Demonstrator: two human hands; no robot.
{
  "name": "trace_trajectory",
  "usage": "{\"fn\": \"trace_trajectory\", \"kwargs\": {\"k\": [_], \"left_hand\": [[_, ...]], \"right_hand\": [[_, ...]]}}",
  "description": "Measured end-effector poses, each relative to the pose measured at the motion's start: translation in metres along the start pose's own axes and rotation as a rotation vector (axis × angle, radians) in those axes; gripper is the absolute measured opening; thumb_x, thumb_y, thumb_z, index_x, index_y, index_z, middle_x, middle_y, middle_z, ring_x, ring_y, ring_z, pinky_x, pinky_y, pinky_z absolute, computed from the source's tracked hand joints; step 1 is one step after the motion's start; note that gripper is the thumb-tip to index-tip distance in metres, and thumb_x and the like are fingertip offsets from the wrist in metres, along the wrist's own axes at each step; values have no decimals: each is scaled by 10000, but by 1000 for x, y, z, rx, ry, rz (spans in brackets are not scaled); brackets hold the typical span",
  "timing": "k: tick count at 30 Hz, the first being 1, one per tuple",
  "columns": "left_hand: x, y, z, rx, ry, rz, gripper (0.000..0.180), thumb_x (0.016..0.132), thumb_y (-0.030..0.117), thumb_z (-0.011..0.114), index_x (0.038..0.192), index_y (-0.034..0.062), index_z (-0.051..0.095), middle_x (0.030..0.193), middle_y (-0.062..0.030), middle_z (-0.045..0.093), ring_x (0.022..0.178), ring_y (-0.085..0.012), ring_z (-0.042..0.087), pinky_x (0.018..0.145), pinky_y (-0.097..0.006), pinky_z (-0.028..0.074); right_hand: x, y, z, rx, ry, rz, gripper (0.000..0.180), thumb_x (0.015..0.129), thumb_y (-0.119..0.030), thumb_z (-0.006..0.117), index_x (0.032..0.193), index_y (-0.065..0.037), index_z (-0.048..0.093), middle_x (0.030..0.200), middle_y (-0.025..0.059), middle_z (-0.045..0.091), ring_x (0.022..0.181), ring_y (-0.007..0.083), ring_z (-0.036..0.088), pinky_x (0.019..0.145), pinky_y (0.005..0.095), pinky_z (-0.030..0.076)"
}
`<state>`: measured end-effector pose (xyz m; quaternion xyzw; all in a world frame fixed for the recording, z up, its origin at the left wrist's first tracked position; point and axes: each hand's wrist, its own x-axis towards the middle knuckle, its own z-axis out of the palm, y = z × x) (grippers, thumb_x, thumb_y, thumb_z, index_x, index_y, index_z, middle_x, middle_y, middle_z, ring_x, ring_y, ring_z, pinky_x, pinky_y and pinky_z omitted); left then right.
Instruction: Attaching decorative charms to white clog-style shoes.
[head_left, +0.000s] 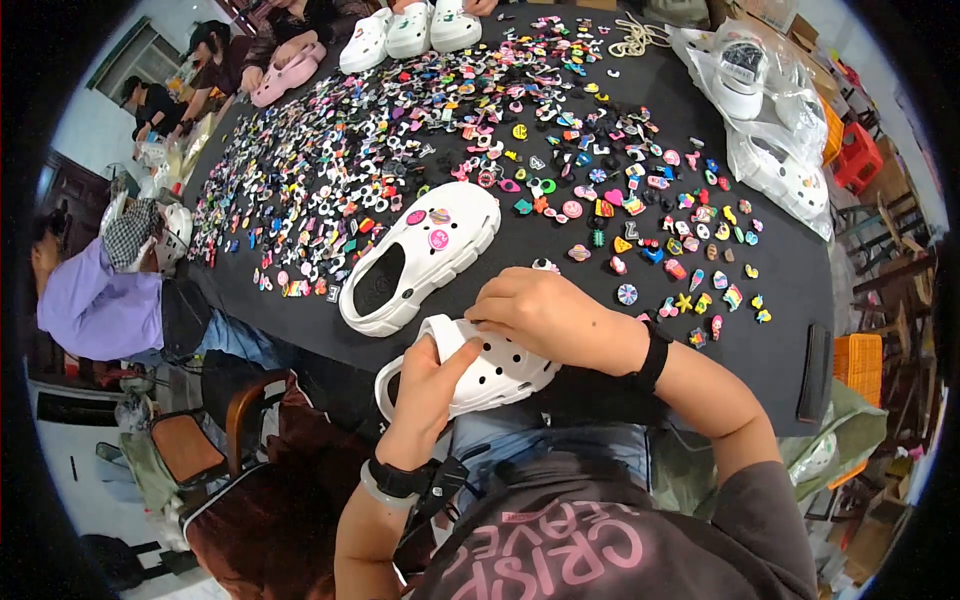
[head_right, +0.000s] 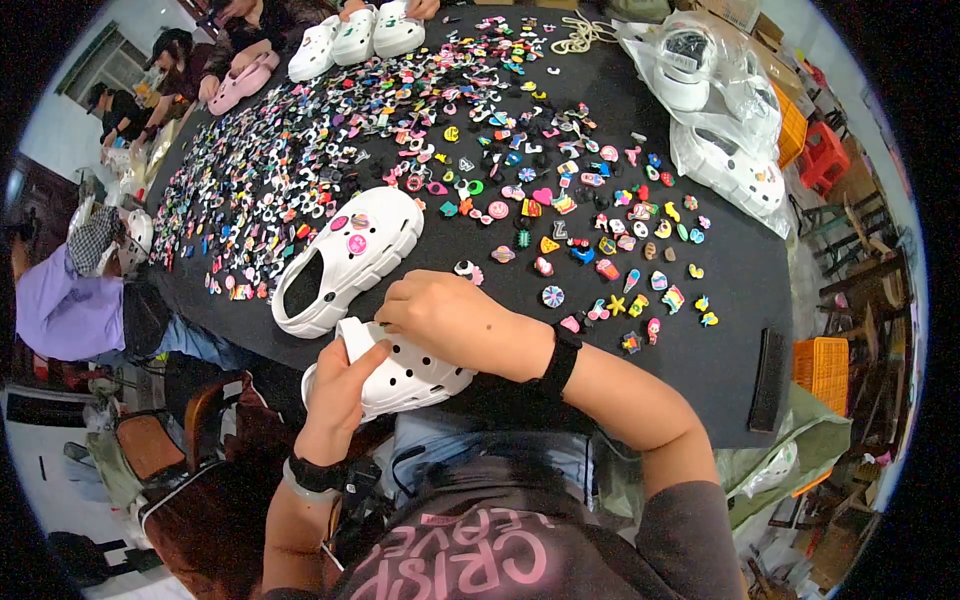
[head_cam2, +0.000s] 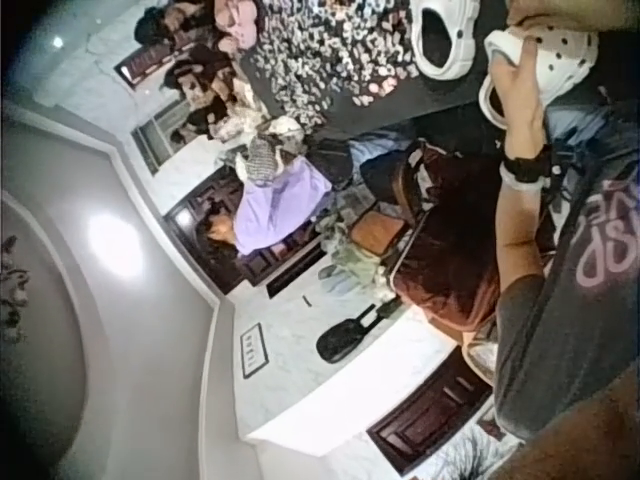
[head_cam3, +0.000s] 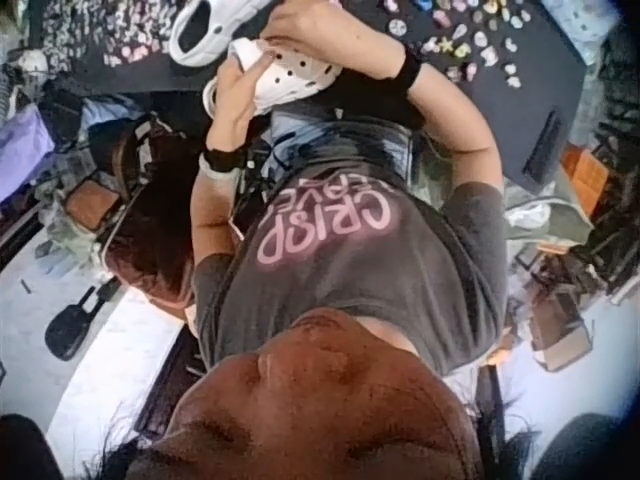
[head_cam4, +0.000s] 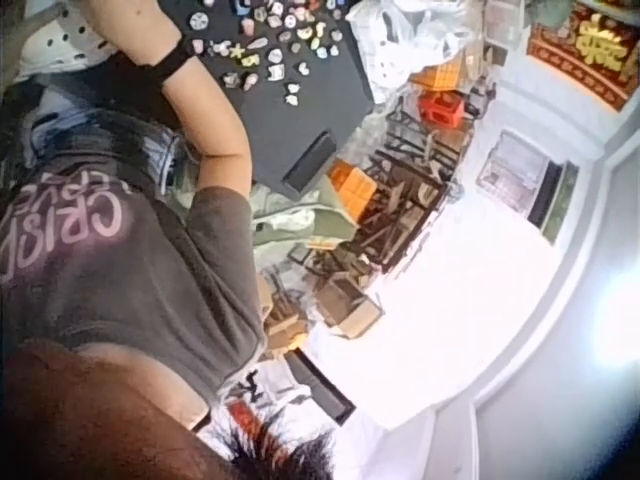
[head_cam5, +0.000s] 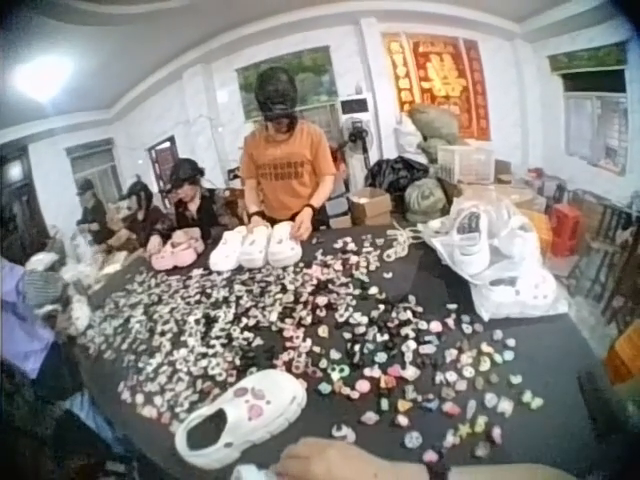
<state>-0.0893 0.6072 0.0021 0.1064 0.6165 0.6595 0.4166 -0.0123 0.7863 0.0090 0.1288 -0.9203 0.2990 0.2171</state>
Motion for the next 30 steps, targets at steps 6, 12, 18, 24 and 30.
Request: {"fn": "trace_trajectory", "kwargs": {"k": [6, 12, 18, 24, 30], "left_hand": [[4, -2, -1, 61, 5, 47, 186, 830, 36, 638, 1005, -20, 614, 936, -57, 638, 826, -103, 586, 725, -257, 469], [6, -3, -2, 142, 23, 39, 168, 827, 26, 634, 991, -9, 625, 923, -53, 639, 818, -102, 585, 711, -252, 465], [1, -4, -4, 110, 81, 50, 139, 815, -4, 635, 953, -6, 622, 907, -54, 648, 805, -103, 606, 698, -256, 477], [4, -3, -5, 93, 65, 35, 143, 814, 8, 647, 950, -20, 614, 912, -62, 645, 808, -110, 605, 698, -255, 477], [6, -3, -3, 104, 33, 39, 168, 815, 12, 648, 974, -26, 610, 926, -63, 641, 824, -110, 601, 712, -261, 478]], "right_hand": [[7, -18, -4, -351, -117, -153, 127, 703, -109, 605, 802, -30, 596, 768, 72, 577, 761, 225, 582, 687, 299, 492], [16, -29, -7, -417, -291, -129, 173, 663, -102, 626, 805, -18, 572, 775, 87, 558, 734, 225, 578, 660, 311, 491], [24, -36, -9, -375, -286, -124, 119, 653, -98, 643, 730, -22, 593, 724, 103, 584, 703, 249, 618, 584, 333, 520], [25, -33, -9, -379, -230, -121, 105, 674, -127, 635, 718, -32, 642, 712, 103, 632, 681, 253, 647, 580, 342, 524], [17, -16, 3, -429, -145, -191, 128, 698, -142, 613, 733, -31, 561, 675, 74, 550, 651, 209, 582, 545, 301, 492]]}}
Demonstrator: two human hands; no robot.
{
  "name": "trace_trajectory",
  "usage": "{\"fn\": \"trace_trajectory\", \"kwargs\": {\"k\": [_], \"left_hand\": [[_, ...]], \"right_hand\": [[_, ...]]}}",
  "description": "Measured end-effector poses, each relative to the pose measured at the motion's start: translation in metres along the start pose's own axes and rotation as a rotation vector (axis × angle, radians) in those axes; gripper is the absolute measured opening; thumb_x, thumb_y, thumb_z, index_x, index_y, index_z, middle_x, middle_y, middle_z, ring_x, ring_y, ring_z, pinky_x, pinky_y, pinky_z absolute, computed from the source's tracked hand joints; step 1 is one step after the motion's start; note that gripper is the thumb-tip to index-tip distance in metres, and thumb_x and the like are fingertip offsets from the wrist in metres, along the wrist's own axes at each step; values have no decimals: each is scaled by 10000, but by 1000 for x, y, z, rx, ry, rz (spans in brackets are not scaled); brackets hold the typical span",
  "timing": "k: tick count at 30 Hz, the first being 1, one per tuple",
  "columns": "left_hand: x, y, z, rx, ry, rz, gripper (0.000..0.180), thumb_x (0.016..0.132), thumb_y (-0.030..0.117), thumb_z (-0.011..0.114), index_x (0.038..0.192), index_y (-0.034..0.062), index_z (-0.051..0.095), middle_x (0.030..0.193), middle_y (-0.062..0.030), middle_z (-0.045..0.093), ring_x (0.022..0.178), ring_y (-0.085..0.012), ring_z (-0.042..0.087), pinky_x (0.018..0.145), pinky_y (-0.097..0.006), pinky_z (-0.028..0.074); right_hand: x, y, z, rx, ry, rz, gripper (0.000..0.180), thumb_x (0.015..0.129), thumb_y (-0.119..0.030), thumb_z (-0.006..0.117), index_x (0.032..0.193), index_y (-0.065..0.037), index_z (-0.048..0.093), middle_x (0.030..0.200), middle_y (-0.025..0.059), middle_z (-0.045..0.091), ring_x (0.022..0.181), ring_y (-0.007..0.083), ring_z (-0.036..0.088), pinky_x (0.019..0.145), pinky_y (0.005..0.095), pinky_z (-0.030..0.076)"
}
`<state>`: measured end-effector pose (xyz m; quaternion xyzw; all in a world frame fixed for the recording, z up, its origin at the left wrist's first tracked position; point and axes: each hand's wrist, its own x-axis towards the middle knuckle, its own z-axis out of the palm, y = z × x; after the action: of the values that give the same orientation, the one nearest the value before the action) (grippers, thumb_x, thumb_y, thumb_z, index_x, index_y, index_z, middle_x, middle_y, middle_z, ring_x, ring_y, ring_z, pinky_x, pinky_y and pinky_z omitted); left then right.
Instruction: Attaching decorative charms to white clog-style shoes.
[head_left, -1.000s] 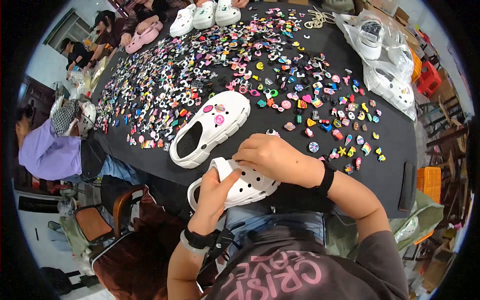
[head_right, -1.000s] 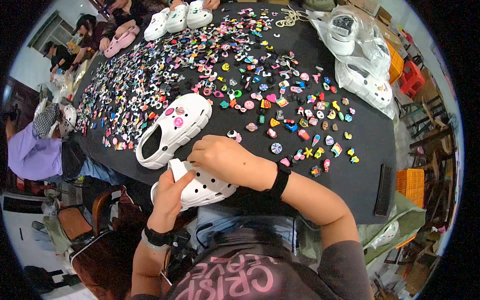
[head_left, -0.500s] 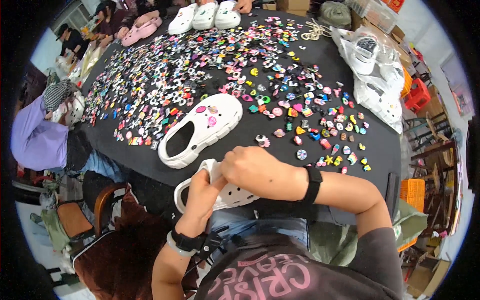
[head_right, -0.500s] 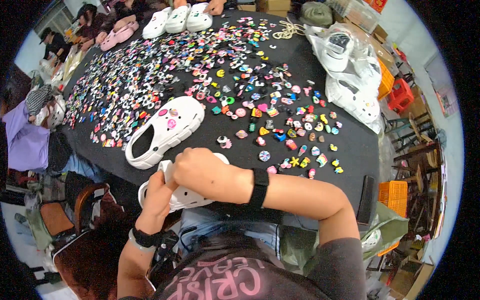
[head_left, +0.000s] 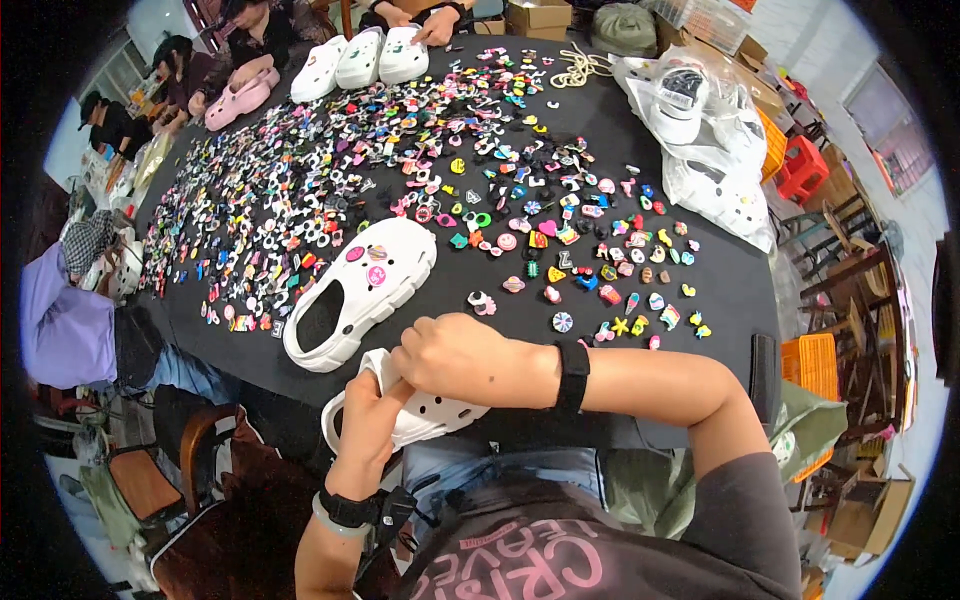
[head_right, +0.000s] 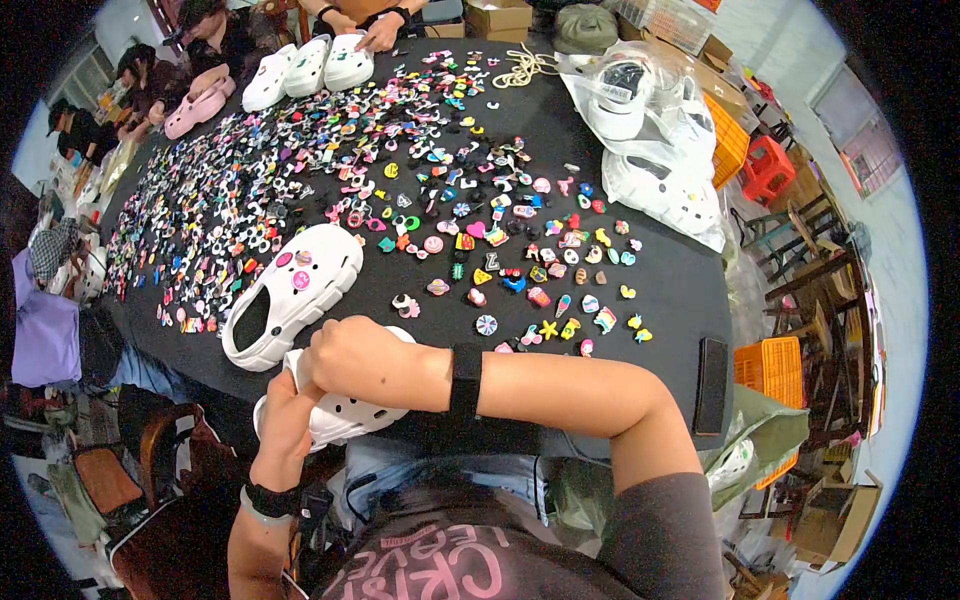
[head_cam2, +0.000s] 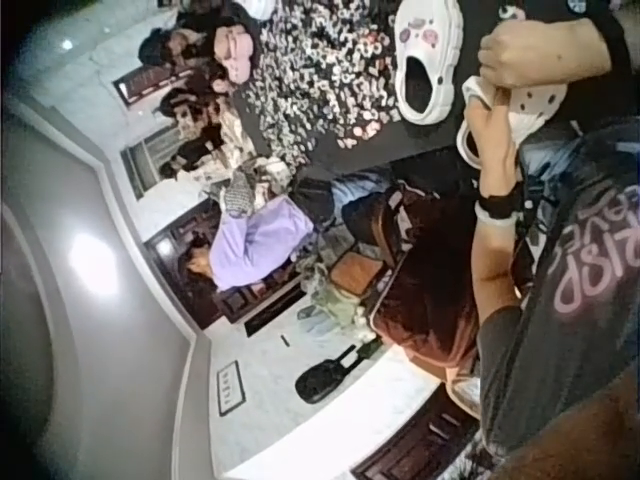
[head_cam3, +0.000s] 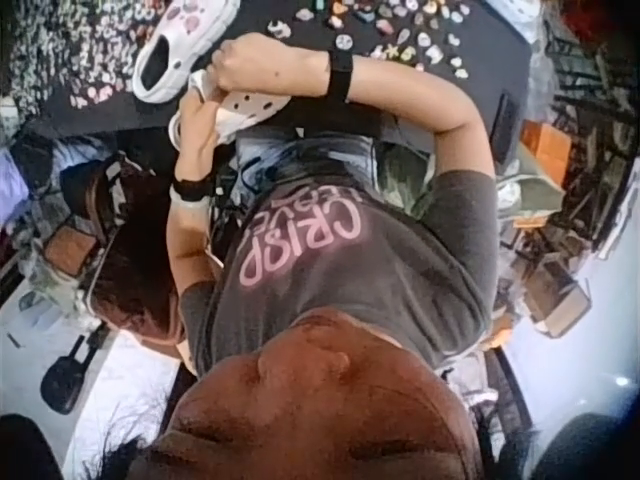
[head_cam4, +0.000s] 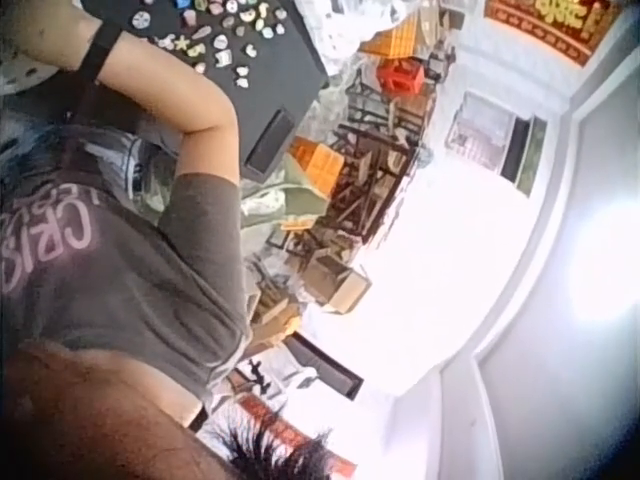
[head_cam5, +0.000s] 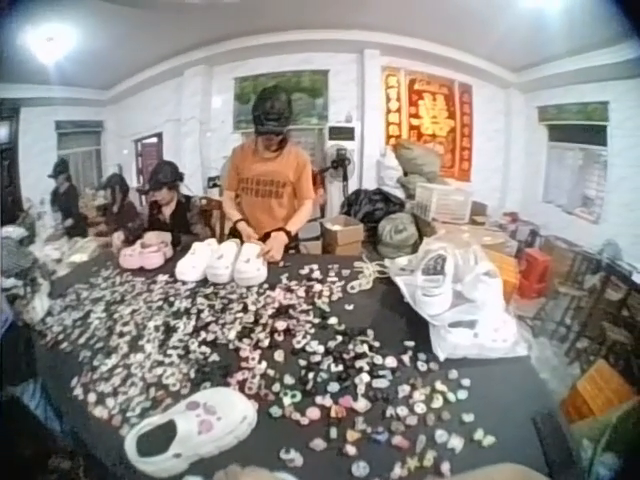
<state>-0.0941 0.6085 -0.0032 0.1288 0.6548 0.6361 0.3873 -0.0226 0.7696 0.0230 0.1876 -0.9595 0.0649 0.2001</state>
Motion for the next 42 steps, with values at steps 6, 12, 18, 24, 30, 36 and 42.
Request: {"fn": "trace_trajectory", "kwargs": {"k": [6, 12, 18, 24, 30, 36, 42], "left_hand": [[0, -3, -1, 6, 6, 40, 171, 829, 20, 643, 988, -34, 608, 936, -60, 640, 835, -108, 599, 724, -259, 476], [-1, -2, 0, -14, 8, 45, 175, 832, 25, 648, 994, -32, 614, 955, -64, 646, 847, -107, 600, 737, -261, 475], [1, -3, 0, 4, -11, 77, 170, 834, 34, 650, 992, -21, 622, 952, -51, 647, 837, -95, 590, 735, -248, 464], [0, 1, 3, 1, -29, 96, 178, 832, 25, 631, 1000, -33, 624, 943, -57, 650, 802, -103, 604, 700, -253, 481], [0, -5, -2, -116, -57, 16, 255, 831, 32, 642, 1060, -55, 571, 959, -102, 645, 829, -149, 639, 741, -290, 527], [1, -5, -4, -169, -103, 0, 267, 842, 33, 636, 1082, -49, 554, 987, -104, 637, 856, -149, 637, 752, -292, 527], [1, -2, -4, -141, -97, -17, 269, 844, 36, 637, 1086, -46, 553, 990, -104, 638, 855, -153, 644, 743, -292, 533]], "right_hand": [[2, -6, 3, -68, -25, 53, 131, 700, -141, 613, 729, -32, 547, 682, 66, 555, 671, 208, 583, 565, 301, 496], [6, 10, -2, 89, -98, 34, 108, 706, -97, 617, 757, -18, 563, 723, 93, 592, 717, 240, 611, 655, 325, 513], [8, 18, -2, 128, -173, -35, 118, 727, -98, 624, 804, -11, 602, 755, 99, 627, 781, 251, 640, 688, 341, 525], [20, 30, -6, 216, -310, -4, 143, 731, -131, 641, 779, 2, 617, 745, 134, 636, 731, 298, 646, 684, 381, 524], [12, 50, -19, 671, -363, 24, 270, 759, -153, 684, 964, 19, 653, 830, 134, 629, 764, 271, 624, 695, 364, 500], [-1, 54, 2, 896, -250, 163, 251, 778, -130, 702, 991, 1, 681, 905, 122, 643, 814, 253, 624, 723, 345, 504], [-7, 41, 12, 752, -20, 131, 168, 814, -127, 638, 914, 1, 681, 875, 148, 647, 820, 309, 624, 755, 387, 497]]}}
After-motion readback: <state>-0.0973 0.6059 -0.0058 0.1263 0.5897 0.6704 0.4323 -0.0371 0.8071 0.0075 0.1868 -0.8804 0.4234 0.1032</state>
